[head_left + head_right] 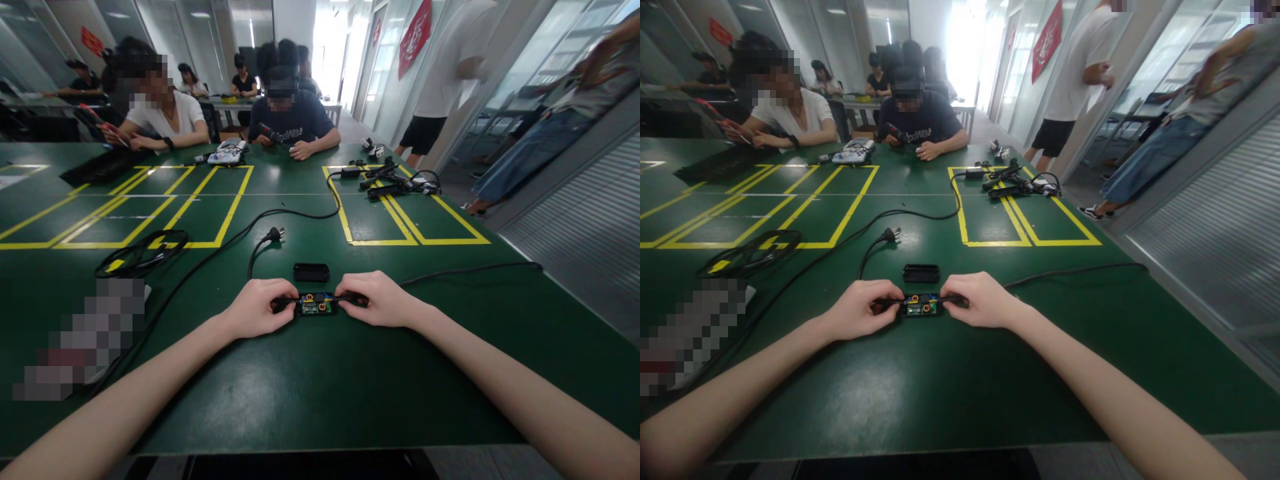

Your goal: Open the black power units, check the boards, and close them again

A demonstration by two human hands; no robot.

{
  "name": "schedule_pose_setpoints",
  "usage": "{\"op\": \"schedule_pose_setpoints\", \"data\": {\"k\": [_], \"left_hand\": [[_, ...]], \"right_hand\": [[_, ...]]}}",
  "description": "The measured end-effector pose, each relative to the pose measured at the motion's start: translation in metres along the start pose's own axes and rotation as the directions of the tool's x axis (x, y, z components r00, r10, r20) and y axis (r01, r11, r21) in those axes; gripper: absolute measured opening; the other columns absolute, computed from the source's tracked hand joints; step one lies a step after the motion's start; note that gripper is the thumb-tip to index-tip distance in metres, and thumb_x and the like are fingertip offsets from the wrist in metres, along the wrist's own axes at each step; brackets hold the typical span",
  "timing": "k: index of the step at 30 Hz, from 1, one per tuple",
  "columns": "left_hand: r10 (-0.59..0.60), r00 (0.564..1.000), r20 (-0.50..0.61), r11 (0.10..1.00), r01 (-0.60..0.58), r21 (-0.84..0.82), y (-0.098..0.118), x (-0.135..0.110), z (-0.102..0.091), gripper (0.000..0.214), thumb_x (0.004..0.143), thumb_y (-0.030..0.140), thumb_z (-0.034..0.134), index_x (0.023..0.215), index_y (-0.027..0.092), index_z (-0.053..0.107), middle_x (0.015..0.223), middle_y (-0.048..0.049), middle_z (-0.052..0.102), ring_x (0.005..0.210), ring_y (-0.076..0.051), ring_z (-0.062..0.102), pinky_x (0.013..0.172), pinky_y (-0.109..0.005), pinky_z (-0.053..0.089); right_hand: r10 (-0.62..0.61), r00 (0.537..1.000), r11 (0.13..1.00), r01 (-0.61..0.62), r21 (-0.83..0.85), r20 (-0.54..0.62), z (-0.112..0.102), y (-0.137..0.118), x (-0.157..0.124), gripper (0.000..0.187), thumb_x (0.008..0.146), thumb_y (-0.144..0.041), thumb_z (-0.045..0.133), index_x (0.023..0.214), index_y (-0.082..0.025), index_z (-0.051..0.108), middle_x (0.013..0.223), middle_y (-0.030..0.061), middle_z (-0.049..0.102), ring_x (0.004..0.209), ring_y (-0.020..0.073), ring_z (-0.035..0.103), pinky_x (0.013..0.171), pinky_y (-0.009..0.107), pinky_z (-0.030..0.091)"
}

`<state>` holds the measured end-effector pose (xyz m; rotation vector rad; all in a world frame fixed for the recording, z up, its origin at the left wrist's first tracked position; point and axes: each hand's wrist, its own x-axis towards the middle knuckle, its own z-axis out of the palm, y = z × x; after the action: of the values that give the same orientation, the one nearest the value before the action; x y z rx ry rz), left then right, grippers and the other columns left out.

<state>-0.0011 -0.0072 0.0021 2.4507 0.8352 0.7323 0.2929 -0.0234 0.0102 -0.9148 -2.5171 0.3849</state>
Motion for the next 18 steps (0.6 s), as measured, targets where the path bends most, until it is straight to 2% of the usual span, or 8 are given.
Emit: {"op": "schedule_pose_setpoints", "data": {"k": [4, 11, 18], "left_hand": [[0.009, 0.999, -0.049, 0.995, -0.004, 0.099, -0.002, 0.001, 0.000, 0.013, 0.090, 0.022, 0.060, 0.094, 0.019, 0.072, 0.080, 0.0001, 0.071, 0.058, -0.010, 0.060, 0.054, -0.020, 0.043], [0.074, 0.995, -0.068, 0.982, -0.061, 0.177, -0.004, 0.003, -0.002, 0.014, 0.092, 0.021, 0.060, 0.093, 0.018, 0.073, 0.081, -0.0026, 0.070, 0.070, -0.014, 0.065, 0.062, -0.023, 0.049], [0.107, 0.994, -0.004, 0.977, -0.104, 0.188, -0.005, 0.004, -0.005, 0.014, 0.093, 0.020, 0.059, 0.095, 0.018, 0.073, 0.082, -0.0031, 0.068, 0.072, -0.015, 0.064, 0.063, -0.024, 0.050]], "right_hand": [[-0.021, 1.000, 1.000, 0.021, -0.018, -0.007, 0.001, 0.004, 0.000, 0.011, 0.095, -0.027, 0.068, 0.100, -0.018, 0.069, 0.089, 0.0047, 0.073, 0.078, 0.0177, 0.069, 0.067, 0.027, 0.048], [-0.077, 0.995, 0.993, 0.070, -0.091, -0.070, 0.007, 0.013, 0.000, 0.018, 0.103, -0.033, 0.062, 0.100, -0.018, 0.071, 0.090, 0.0061, 0.073, 0.082, 0.0193, 0.068, 0.069, 0.029, 0.049], [-0.131, 0.991, 0.982, 0.123, -0.142, -0.043, 0.007, 0.013, 0.003, 0.023, 0.106, -0.030, 0.057, 0.090, -0.017, 0.068, 0.084, 0.0055, 0.069, 0.078, 0.0190, 0.063, 0.071, 0.030, 0.048]]}}
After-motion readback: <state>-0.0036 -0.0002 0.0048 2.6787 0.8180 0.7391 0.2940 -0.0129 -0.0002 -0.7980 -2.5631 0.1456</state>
